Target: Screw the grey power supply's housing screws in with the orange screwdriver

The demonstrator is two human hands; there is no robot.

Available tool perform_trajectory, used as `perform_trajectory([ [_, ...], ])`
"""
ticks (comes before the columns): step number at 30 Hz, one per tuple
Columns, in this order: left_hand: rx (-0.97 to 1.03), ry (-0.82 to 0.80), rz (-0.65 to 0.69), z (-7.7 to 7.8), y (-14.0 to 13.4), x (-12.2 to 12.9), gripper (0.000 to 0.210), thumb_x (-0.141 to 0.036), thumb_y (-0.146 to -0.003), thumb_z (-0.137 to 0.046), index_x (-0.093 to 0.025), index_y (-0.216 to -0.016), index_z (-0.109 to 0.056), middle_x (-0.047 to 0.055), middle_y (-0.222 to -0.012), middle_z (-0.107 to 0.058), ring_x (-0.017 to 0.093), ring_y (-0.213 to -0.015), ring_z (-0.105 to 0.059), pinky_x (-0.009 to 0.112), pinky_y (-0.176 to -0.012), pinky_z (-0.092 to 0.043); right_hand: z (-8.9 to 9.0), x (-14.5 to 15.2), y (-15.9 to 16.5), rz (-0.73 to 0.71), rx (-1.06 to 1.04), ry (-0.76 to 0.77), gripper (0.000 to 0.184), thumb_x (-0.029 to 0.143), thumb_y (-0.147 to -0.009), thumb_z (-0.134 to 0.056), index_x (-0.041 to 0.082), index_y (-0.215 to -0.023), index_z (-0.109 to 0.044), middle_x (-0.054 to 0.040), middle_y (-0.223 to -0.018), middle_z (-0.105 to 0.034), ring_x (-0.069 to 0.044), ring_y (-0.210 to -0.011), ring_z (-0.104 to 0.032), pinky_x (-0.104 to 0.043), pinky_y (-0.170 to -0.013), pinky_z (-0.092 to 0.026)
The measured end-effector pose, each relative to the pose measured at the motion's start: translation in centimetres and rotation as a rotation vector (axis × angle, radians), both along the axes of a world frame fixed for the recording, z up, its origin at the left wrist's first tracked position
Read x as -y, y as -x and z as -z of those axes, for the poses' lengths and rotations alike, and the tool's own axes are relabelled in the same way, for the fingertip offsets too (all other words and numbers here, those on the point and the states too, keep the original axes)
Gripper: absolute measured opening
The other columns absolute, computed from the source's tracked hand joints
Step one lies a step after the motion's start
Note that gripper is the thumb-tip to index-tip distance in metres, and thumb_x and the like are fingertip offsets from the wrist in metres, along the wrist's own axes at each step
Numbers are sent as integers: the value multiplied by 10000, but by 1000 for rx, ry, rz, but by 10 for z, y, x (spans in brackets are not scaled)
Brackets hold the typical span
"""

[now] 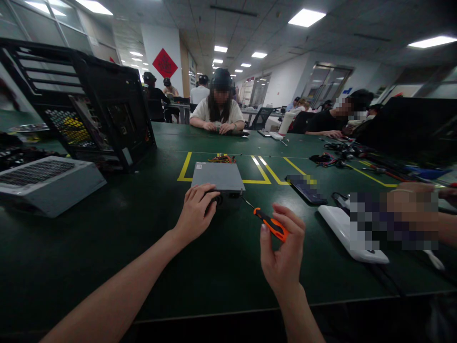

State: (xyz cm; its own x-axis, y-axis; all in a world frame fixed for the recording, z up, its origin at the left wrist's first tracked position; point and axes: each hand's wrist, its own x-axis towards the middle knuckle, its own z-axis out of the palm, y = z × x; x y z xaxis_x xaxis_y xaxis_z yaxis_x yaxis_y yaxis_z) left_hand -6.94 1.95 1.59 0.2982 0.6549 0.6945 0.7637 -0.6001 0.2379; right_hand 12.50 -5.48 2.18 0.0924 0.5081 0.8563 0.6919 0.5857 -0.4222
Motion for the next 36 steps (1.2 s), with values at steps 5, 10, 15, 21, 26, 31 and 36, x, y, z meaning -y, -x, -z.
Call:
perform_trajectory([
  [5, -3, 6, -2, 0, 0, 1, 266, -171, -845, -446, -208, -1084, -558, 62, -1212, -529, 209, -1178, -429, 442, -1029, -302, 2, -1, -3, 108, 18, -42, 378, 124, -786, -571, 230, -1128, -447, -82, -1095, -492, -222, -1052, -499, -440, -824, -504],
  [10, -11, 12, -1, -1, 0, 1, 264, -175, -850, -439, -204, -1085, -555, 65, -1212, -527, 208, -1178, -427, 437, -1032, -295, 2, -1, -1, 20, -1, -5, 352, 107, -804, -527, 225, -1124, -438, -86, -1142, -468, -215, -1062, -510, -455, -845, -500],
  [15, -18, 18, 0, -2, 0, 1, 261, -185, -860, -422, -205, -1086, -551, 64, -1214, -522, 203, -1183, -421, 435, -1037, -287, 4, -2, -2, 51, 17, -19, 369, 103, -796, -551, 239, -1123, -448, -69, -1089, -497, -205, -1041, -514, -436, -835, -506],
  [21, -12, 15, -2, -2, 1, 2, 258, -180, -854, -434, -200, -1079, -559, 65, -1210, -524, 206, -1176, -428, 427, -1036, -291, 6, -2, -2, -88, -20, 7, 409, 65, -788, -534, 219, -1144, -405, -89, -1142, -487, -206, -1074, -510, -439, -842, -509],
  [26, -11, 1, -2, 0, 0, 0, 257, -175, -848, -439, -205, -1071, -564, 58, -1203, -532, 205, -1171, -432, 422, -1033, -297, 6, -3, -2, -96, -12, -6, 380, 45, -800, -506, 217, -1129, -428, -83, -1128, -499, -198, -1052, -529, -434, -830, -513],
  [31, -12, 11, -5, -1, 0, 1, 258, -177, -851, -440, -206, -1075, -564, 58, -1206, -531, 206, -1176, -428, 423, -1035, -297, 6, -3, -3, -52, -22, -3, 375, 66, -784, -545, 205, -1114, -436, -93, -1121, -491, -214, -1052, -519, -449, -836, -497],
  [36, -14, 22, -12, -1, 0, 2, 259, -181, -859, -432, -211, -1084, -557, 55, -1220, -522, 202, -1185, -418, 429, -1038, -291, 8, -3, -2, -56, -56, -29, 399, 55, -783, -532, 214, -1136, -430, -95, -1144, -462, -216, -1065, -515, -447, -838, -504],
])
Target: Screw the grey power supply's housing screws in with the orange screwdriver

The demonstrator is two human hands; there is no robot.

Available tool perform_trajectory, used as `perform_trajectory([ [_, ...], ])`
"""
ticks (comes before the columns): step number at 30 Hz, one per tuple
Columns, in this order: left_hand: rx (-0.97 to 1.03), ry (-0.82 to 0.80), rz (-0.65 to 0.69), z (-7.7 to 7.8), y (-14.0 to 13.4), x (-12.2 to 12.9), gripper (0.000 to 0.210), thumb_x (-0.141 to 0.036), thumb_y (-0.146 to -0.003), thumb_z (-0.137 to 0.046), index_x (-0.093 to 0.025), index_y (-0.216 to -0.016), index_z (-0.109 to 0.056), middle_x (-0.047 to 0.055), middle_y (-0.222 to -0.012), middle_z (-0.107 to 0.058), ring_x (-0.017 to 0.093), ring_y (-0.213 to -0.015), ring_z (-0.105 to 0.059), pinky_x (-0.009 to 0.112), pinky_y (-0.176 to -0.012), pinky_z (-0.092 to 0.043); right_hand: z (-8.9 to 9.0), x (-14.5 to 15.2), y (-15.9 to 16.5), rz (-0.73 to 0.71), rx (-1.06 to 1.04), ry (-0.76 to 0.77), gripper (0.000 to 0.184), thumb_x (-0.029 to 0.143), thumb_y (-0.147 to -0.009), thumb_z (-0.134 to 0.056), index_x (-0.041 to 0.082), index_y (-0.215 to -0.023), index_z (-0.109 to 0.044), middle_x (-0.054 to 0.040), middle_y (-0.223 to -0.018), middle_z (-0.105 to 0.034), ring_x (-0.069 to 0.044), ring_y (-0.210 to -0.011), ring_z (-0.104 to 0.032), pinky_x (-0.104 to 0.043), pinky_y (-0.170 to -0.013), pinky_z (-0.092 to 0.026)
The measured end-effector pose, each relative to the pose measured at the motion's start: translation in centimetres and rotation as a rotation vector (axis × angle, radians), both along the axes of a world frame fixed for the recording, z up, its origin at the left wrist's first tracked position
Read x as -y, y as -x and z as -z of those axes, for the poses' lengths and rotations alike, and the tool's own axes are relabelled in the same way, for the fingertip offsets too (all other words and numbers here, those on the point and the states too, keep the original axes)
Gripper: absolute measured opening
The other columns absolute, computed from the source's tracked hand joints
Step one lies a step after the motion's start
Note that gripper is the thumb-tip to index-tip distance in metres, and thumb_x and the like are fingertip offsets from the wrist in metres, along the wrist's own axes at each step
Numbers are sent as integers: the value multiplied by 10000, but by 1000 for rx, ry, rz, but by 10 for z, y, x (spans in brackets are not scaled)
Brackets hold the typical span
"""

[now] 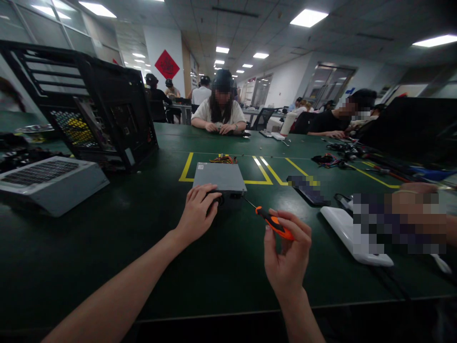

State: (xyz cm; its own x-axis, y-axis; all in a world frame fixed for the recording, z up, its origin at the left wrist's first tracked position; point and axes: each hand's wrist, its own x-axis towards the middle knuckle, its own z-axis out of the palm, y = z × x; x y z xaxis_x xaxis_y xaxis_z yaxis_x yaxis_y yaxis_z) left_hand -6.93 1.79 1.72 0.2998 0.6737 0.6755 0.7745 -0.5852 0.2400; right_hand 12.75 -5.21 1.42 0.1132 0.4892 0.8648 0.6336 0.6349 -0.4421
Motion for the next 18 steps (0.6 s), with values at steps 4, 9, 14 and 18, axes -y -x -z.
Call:
perform_trajectory([
  [4, -1, -1, -1, 1, 0, 0, 260, -183, -861, -429, -209, -1087, -555, 53, -1223, -518, 198, -1192, -412, 423, -1044, -283, -1, 0, 0, 36, 56, 6, 359, 84, -789, -547, 190, -1115, -440, -108, -1135, -477, -219, -1062, -509, -445, -849, -492],
  [9, -3, 2, -1, 1, 1, 0, 259, -187, -862, -426, -209, -1086, -555, 54, -1222, -519, 199, -1188, -415, 426, -1043, -283, -2, 1, 0, 46, 60, -31, 389, 54, -789, -531, 210, -1136, -448, -88, -1108, -491, -205, -1038, -521, -415, -820, -509],
  [14, -4, 5, 0, 1, 1, -1, 265, -188, -862, -425, -213, -1093, -551, 54, -1229, -515, 202, -1195, -408, 436, -1043, -280, -3, 0, 0, 58, 143, -29, 378, 64, -788, -536, 184, -1136, -448, -108, -1141, -501, -222, -1072, -506, -444, -871, -472],
  [18, -2, -2, 5, 0, 0, -1, 259, -183, -856, -429, -213, -1079, -557, 57, -1213, -526, 205, -1180, -423, 439, -1033, -294, -4, 1, 1, 34, 158, -77, 399, 21, -779, -526, 196, -1131, -456, -89, -1108, -516, -197, -1034, -528, -399, -841, -493],
])
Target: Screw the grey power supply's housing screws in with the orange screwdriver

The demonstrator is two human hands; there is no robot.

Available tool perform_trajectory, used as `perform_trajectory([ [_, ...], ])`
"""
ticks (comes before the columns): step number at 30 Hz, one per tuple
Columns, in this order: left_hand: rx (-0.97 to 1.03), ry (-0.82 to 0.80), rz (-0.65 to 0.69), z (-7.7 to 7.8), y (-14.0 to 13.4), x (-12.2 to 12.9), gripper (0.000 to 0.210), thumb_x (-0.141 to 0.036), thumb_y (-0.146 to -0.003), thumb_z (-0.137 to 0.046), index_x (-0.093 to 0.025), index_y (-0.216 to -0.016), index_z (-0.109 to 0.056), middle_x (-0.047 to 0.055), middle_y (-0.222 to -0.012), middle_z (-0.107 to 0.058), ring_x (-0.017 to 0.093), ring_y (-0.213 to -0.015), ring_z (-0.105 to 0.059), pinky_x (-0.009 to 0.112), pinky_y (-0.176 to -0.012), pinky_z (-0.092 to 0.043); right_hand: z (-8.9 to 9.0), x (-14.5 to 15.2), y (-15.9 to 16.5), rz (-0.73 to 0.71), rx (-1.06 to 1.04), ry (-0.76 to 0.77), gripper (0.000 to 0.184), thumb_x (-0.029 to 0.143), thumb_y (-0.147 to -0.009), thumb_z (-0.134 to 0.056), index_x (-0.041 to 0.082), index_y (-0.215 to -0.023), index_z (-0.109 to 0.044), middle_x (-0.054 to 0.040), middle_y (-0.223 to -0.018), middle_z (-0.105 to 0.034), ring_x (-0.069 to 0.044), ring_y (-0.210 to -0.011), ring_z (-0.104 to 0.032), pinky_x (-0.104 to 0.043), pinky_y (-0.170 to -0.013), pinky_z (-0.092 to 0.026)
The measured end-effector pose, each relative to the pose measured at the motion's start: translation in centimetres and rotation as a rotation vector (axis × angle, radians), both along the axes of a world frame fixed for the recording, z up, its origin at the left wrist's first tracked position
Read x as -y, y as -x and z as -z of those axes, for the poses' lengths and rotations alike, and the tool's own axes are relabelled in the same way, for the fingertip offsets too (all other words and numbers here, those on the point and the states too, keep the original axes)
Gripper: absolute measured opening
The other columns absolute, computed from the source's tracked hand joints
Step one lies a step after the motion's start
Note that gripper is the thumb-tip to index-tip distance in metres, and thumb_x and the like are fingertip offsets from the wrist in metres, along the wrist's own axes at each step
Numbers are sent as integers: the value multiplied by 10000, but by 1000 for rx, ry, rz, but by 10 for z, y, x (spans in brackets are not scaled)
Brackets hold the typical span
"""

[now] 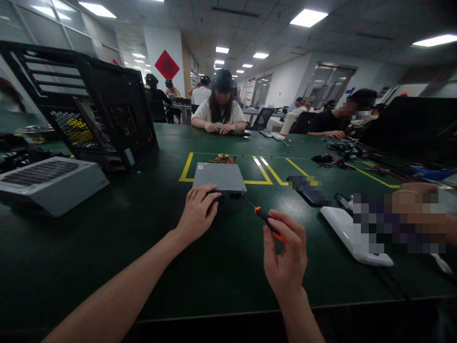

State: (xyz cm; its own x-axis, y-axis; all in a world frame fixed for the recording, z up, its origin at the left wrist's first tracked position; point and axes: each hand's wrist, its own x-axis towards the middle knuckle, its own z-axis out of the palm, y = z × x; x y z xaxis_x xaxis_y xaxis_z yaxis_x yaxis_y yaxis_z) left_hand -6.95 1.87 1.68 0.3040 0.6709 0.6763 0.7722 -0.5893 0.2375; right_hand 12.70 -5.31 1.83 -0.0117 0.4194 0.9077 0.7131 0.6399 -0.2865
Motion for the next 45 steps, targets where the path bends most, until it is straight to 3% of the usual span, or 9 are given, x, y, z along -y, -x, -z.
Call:
perform_trajectory([
  [3, 2, -7, 4, -1, 0, 0, 263, -173, -846, -438, -213, -1075, -561, 59, -1204, -533, 211, -1168, -434, 446, -1024, -306, -1, 1, 1, -22, -57, 24, 424, 32, -783, -509, 177, -1170, -414, -123, -1177, -466, -225, -1103, -491, -440, -866, -483],
  [7, 5, -7, 3, -1, -1, 1, 265, -166, -842, -444, -214, -1075, -561, 58, -1205, -532, 212, -1167, -434, 446, -1024, -307, 0, 1, 1, 75, 17, 28, 331, 67, -785, -548, 179, -1090, -485, -102, -1105, -513, -218, -1049, -510, -443, -862, -474],
  [12, 3, -7, 4, -1, 0, 1, 262, -174, -849, -439, -208, -1079, -559, 59, -1212, -525, 203, -1175, -427, 429, -1034, -296, 1, 0, 1, -28, -83, 35, 434, 37, -788, -510, 197, -1178, -405, -114, -1194, -445, -218, -1089, -506, -430, -843, -502],
  [18, 10, 2, 0, -1, -1, 1, 260, -177, -853, -429, -211, -1073, -564, 61, -1206, -531, 208, -1175, -430, 437, -1030, -299, -1, 0, 1, 39, 70, 17, 352, 61, -777, -564, 211, -1086, -489, -76, -1097, -527, -203, -1031, -529, -419, -847, -492],
  [22, 6, 0, -1, -1, 0, 1, 257, -180, -853, -430, -212, -1071, -562, 59, -1211, -531, 207, -1175, -430, 438, -1034, -296, -1, -1, 2, -23, 1, 30, 426, 36, -801, -495, 221, -1176, -418, -99, -1182, -467, -206, -1096, -506, -431, -860, -496],
  [27, 0, 6, -3, -2, 0, 1, 262, -175, -852, -430, -210, -1077, -560, 56, -1215, -528, 203, -1178, -427, 432, -1037, -294, 1, -2, 0, 9, 29, 30, 395, 62, -780, -555, 220, -1128, -452, -81, -1106, -543, -207, -1030, -539, -431, -839, -490],
  [32, -8, 8, -7, -2, -1, 1, 257, -181, -857, -431, -201, -1078, -560, 55, -1214, -525, 188, -1177, -423, 403, -1044, -285, 1, -1, 1, -39, -41, 40, 445, 49, -792, -516, 192, -1190, -378, -122, -1165, -498, -216, -1101, -509, -438, -858, -492],
  [37, -6, 8, -3, -2, -1, 1, 261, -182, -862, -420, -205, -1085, -554, 56, -1215, -523, 191, -1183, -417, 412, -1043, -282, 1, -1, 1, 7, 28, 26, 380, 68, -784, -555, 216, -1117, -448, -77, -1097, -553, -199, -1020, -555, -416, -835, -501],
  [45, -21, -25, -59, -3, -5, 2, 348, -204, -866, -410, -189, -1209, -462, 80, -1209, -534, 209, -1169, -441, 423, -1046, -277, -1, -1, 2, 53, -3, 30, 388, 89, -792, -541, 206, -1147, -435, -97, -1105, -523, -215, -1040, -532, -431, -827, -513],
])
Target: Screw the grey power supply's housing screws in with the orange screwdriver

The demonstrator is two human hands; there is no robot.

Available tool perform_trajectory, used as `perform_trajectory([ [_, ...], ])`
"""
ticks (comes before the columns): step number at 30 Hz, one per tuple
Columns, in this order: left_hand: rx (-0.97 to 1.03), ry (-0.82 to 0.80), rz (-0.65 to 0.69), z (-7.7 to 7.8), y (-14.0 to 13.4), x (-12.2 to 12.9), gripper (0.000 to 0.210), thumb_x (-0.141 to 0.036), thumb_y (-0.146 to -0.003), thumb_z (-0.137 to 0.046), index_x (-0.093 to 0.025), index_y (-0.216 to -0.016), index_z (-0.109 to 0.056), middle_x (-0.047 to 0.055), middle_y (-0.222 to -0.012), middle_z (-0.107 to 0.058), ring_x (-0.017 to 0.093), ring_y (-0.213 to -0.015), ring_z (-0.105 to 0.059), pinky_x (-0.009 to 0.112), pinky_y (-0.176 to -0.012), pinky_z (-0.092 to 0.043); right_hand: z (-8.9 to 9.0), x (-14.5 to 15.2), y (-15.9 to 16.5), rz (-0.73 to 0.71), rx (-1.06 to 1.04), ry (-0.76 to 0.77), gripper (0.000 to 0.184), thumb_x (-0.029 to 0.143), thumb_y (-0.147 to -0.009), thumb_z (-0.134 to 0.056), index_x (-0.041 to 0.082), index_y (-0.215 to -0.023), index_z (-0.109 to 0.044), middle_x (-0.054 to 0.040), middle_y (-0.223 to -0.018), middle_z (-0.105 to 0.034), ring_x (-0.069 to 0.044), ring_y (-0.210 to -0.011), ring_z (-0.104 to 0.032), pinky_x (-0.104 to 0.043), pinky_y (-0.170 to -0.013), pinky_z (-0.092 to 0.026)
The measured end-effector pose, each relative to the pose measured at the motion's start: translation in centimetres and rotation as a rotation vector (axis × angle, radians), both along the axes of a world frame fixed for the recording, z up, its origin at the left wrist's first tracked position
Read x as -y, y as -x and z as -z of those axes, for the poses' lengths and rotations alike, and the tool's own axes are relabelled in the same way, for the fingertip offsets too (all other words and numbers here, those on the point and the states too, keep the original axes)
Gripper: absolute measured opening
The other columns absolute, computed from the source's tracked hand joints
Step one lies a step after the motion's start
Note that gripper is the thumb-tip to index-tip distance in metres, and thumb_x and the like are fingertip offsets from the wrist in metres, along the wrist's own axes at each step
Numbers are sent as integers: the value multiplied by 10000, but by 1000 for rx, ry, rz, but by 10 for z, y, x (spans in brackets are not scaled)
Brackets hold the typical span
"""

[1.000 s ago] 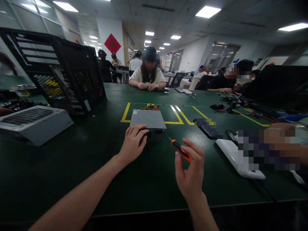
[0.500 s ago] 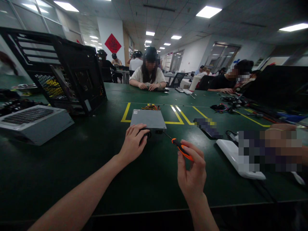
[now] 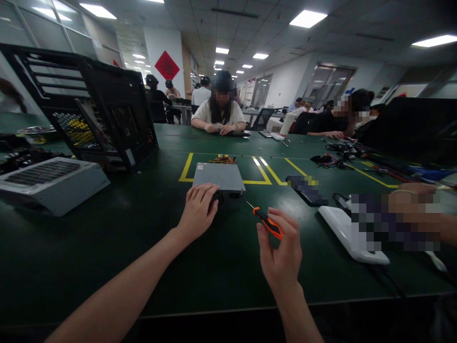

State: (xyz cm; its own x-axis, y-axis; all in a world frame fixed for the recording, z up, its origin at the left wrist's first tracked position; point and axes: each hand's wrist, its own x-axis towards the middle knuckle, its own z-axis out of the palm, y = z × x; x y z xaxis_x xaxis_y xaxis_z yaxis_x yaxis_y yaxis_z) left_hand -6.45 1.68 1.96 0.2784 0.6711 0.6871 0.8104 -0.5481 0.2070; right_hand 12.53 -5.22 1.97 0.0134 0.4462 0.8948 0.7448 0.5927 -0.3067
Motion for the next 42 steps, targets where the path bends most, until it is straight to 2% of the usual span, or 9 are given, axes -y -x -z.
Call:
perform_trajectory([
  [7, -163, -14, 0, -6, -23, -8, 380, -244, -859, -427, -169, -1231, -457, 100, -1284, -491, 237, -1209, -407, 429, -1043, -271, 1, 0, -2, -23, -38, -10, 430, 95, -797, -526, 197, -1190, -385, -121, -1159, -465, -233, -1095, -488, -469, -850, -495],
  [10, -143, -1, -65, -7, -34, -11, 380, -289, -835, -474, -161, -1192, -486, 113, -1252, -507, 267, -1186, -415, 448, -1013, -295, 1, 0, -3, 28, 11, -20, 386, 100, -790, -550, 191, -1145, -430, -109, -1080, -495, -226, -1036, -500, -459, -833, -489],
  [13, -100, 10, -123, -5, -42, -10, 387, -308, -807, -517, -158, -1163, -501, 127, -1218, -517, 290, -1163, -422, 467, -986, -309, 0, 0, -3, -11, -9, -47, 397, 56, -799, -498, 190, -1163, -417, -110, -1090, -481, -215, -1050, -492, -435, -835, -491],
  [20, -63, 16, -116, -2, -42, -8, 400, -279, -784, -542, -182, -1168, -487, 115, -1219, -511, 281, -1162, -420, 453, -967, -316, 2, 1, -6, 8, 3, -27, 366, 97, -796, -529, 205, -1136, -448, -94, -1057, -512, -216, -1005, -520, -432, -813, -499],
  [24, -57, 25, -135, -2, -41, -4, 369, -298, -785, -543, -189, -1135, -501, 113, -1204, -514, 285, -1131, -432, 455, -943, -324, 3, 3, -7, -66, -96, -36, 437, 69, -789, -507, 214, -1187, -401, -107, -1116, -476, -225, -1051, -508, -442, -812, -512],
  [29, -65, 28, -142, -2, -41, -1, 376, -312, -788, -541, -197, -1142, -488, 107, -1187, -508, 285, -1108, -429, 450, -911, -332, 3, 5, -7, -14, -31, -69, 423, 57, -767, -557, 212, -1145, -447, -90, -1081, -503, -214, -1030, -518, -422, -818, -517],
  [34, -46, 26, -191, -1, -45, -3, 366, -347, -766, -565, -194, -1092, -499, 115, -1172, -496, 303, -1088, -417, 467, -894, -319, 5, 5, -6, -152, -141, -22, 493, 44, -770, -532, 205, -1204, -365, -113, -1182, -438, -217, -1079, -514, -424, -813, -532],
  [38, -44, 27, -223, -1, -50, -5, 347, -388, -771, -552, -184, -1046, -500, 114, -1139, -495, 303, -1075, -410, 467, -888, -309, 4, 5, -5, -121, -56, -37, 460, 33, -761, -553, 208, -1162, -410, -79, -1071, -522, -200, -1020, -534, -412, -808, -523],
  [42, -50, 27, -246, 0, -53, -7, 361, -414, -775, -536, -169, -1036, -487, 119, -1111, -491, 297, -1064, -405, 461, -886, -295, 3, 7, -4, -114, -103, -47, 454, 19, -761, -523, 204, -1158, -400, -98, -1126, -474, -208, -1056, -515, -421, -814, -523],
])
